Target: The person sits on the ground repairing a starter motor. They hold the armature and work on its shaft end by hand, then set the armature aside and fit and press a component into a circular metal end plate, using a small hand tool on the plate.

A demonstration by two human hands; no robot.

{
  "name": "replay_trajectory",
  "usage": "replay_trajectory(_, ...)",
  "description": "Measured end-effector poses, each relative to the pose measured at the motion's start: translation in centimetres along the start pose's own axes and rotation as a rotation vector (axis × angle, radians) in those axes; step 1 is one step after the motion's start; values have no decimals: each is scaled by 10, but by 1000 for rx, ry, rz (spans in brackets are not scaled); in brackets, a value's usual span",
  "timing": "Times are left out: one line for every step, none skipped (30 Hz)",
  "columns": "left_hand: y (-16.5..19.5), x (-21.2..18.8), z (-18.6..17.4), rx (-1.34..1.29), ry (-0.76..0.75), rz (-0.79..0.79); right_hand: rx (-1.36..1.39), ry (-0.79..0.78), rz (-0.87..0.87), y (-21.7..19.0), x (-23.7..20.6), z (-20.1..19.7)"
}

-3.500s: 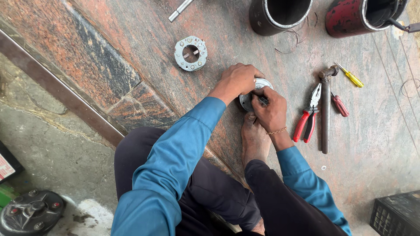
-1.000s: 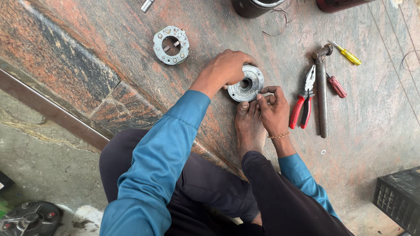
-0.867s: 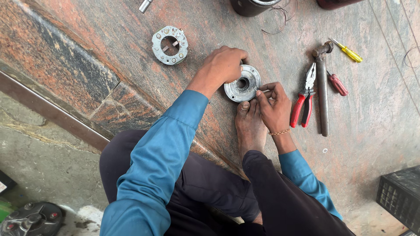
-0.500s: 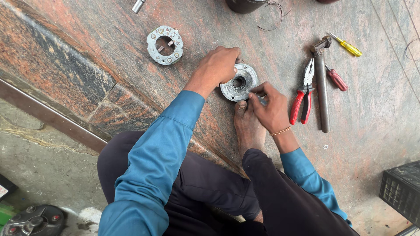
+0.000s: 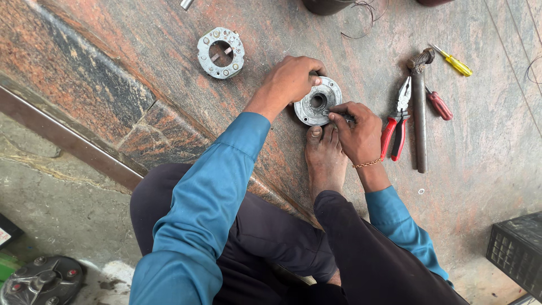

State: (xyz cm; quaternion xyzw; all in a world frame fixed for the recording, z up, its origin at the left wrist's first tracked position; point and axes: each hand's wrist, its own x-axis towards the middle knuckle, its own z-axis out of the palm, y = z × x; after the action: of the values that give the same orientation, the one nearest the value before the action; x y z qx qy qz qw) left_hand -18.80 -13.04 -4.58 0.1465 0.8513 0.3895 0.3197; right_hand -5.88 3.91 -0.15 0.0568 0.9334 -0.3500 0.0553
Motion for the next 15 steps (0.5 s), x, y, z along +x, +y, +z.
replay_trajectory(-2,2,2,-10,-7,8,0,2,17,-2,1,1)
replay_trajectory(-5,4,4,-23,-1,16,-23,9,-14,-5,1,3)
replay_trajectory(-7,6,5,-34,7,28,-46,19,-46,-8,2,5)
replay_trajectory(-9,8,7,-47,14,38,-69,26,-78,-9,2,6)
replay_trajectory(-11,8,10,-49,17,39,-65,-1,-78,-10,2,4)
replay_trajectory(-13,9,12,-50,20,43,-61,-25,-78,-9,4,0)
replay_trajectory(-14,11,11,-48,26,50,-56,-44,-80,-8,9,-1)
replay_trajectory(-16,13,11,-32,32,64,-67,-30,-89,-8,12,-2)
replay_trajectory(-18,13,12,-20,38,74,-79,-23,-98,-8,14,-2)
replay_trajectory(-19,11,14,-12,44,77,-91,-23,-107,-8,13,-2)
replay_trajectory(-19,9,16,-7,50,70,-114,-42,-109,-10,11,0)
replay_trajectory(-17,9,16,4,57,74,-138,-48,-112,-13,9,5)
replay_trajectory(-15,10,14,17,64,81,-162,-52,-114,-15,9,7)
replay_trajectory(-14,10,13,2,60,70,-144,-51,-131,-14,11,5)
replay_trajectory(-14,8,12,-14,54,58,-126,-53,-148,-11,15,1)
